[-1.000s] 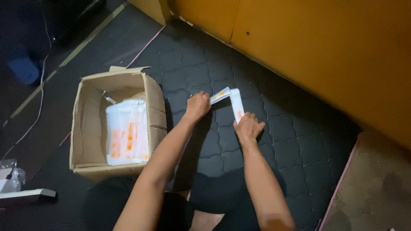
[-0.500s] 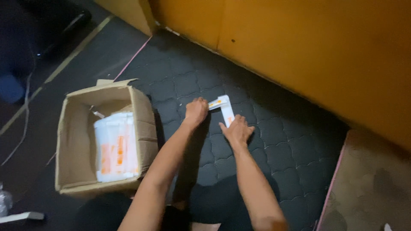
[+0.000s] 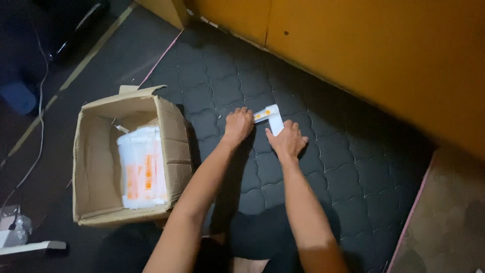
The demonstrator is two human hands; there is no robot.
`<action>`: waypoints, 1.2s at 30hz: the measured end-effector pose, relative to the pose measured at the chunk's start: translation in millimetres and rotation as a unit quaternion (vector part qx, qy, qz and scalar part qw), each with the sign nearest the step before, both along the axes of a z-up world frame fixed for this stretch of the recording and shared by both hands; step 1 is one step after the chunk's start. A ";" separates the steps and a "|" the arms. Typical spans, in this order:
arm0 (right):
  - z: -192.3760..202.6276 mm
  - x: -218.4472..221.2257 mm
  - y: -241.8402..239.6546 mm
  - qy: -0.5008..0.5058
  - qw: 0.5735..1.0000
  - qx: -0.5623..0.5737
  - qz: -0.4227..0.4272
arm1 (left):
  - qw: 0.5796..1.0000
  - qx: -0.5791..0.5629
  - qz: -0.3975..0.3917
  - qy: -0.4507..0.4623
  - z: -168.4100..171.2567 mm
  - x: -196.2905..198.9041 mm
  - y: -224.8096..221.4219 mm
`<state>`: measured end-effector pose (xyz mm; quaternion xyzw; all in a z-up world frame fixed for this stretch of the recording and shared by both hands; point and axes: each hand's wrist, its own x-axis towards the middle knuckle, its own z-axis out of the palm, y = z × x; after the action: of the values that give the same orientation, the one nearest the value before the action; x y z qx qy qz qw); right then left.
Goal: The person is taking plastic sleeves out of a cardboard box and arranging them in a specific pattern on the floor mat.
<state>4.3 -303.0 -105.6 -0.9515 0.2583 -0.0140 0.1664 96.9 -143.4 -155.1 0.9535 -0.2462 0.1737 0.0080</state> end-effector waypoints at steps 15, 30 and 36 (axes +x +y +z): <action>97.9 -45.0 89.9 -0.296 0.927 0.112 0.203 | 0.931 -0.289 -0.146 0.167 261.8 -135.0 175.5; 29.9 29.3 383.6 0.116 0.865 0.445 0.201 | 0.873 -0.080 0.248 0.412 -49.2 -73.4 354.4; -97.9 48.8 384.9 0.315 0.910 0.078 0.257 | 0.839 -0.115 0.258 0.465 -23.6 -87.6 358.4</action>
<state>53.1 81.9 -203.6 -0.9241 0.0441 0.3496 0.1482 9.3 215.0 -178.8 0.9435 0.0634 -0.2670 0.1855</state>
